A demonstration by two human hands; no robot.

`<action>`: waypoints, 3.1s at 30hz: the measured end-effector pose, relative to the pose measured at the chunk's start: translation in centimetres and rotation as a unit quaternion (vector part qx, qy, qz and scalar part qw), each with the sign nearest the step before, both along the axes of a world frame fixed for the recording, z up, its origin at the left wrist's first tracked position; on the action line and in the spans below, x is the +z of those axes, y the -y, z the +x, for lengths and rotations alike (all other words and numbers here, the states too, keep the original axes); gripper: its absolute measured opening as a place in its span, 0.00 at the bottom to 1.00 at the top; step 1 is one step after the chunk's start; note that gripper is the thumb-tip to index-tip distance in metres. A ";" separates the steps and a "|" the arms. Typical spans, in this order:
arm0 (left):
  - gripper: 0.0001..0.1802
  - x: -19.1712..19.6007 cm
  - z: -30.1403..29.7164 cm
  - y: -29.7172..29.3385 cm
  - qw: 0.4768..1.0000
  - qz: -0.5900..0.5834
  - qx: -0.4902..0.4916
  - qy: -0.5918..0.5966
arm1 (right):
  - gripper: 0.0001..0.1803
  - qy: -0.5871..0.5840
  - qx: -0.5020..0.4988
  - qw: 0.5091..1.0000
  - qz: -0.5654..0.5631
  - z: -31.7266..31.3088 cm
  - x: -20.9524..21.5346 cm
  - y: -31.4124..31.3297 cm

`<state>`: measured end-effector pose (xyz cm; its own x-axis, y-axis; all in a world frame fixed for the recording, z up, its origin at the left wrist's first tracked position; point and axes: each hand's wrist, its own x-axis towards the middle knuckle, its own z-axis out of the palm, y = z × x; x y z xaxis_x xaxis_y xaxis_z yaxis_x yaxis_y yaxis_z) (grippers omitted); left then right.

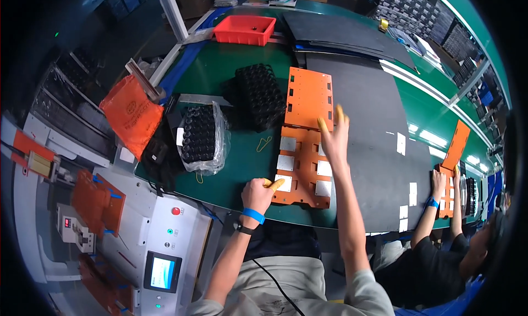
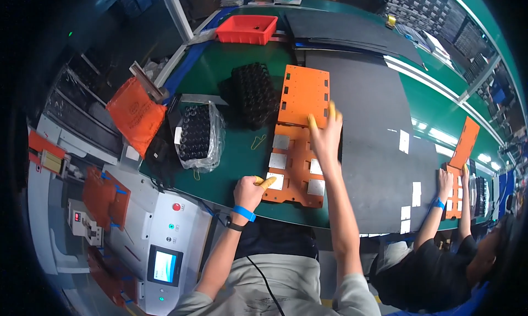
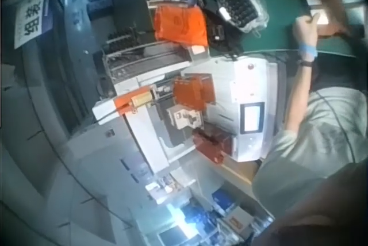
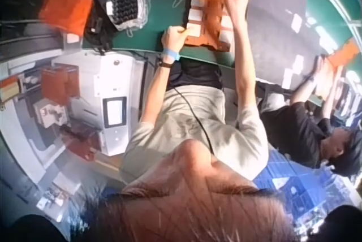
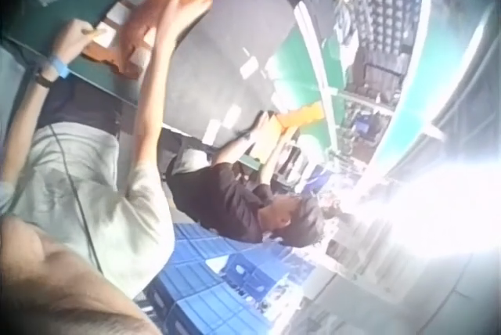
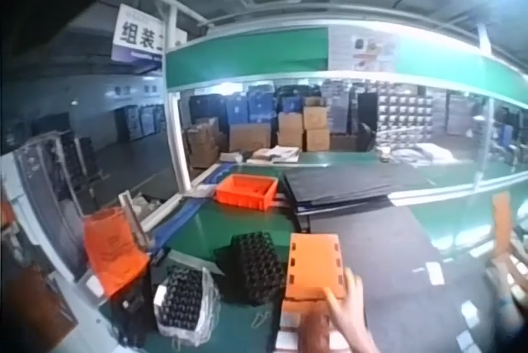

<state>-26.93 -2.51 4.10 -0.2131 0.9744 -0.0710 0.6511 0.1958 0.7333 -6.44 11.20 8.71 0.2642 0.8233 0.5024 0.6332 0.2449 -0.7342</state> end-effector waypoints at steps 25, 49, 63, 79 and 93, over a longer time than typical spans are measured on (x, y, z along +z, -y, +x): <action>0.25 0.1 -1.6 3.8 0.977 0.113 -0.168 0.070 | 0.16 -0.003 0.195 0.981 0.019 6.5 -1.1 10.3; 0.38 -8.0 -21.6 30.6 0.801 0.138 0.481 -0.328 | 0.16 -0.106 0.171 0.979 -0.031 0.3 -3.2 22.1; 0.35 1.8 -7.8 15.5 0.939 0.341 0.033 -0.026 | 0.39 -0.042 0.070 0.990 -0.112 0.5 -6.9 21.3; 0.38 -3.5 -2.0 3.4 0.971 0.212 -0.113 -0.015 | 0.13 -0.174 0.058 0.980 -0.073 4.8 -12.4 22.7; 0.31 2.9 -2.9 8.9 0.957 0.158 -0.093 0.223 | 0.25 -0.646 0.296 0.676 -0.196 0.4 -5.3 19.3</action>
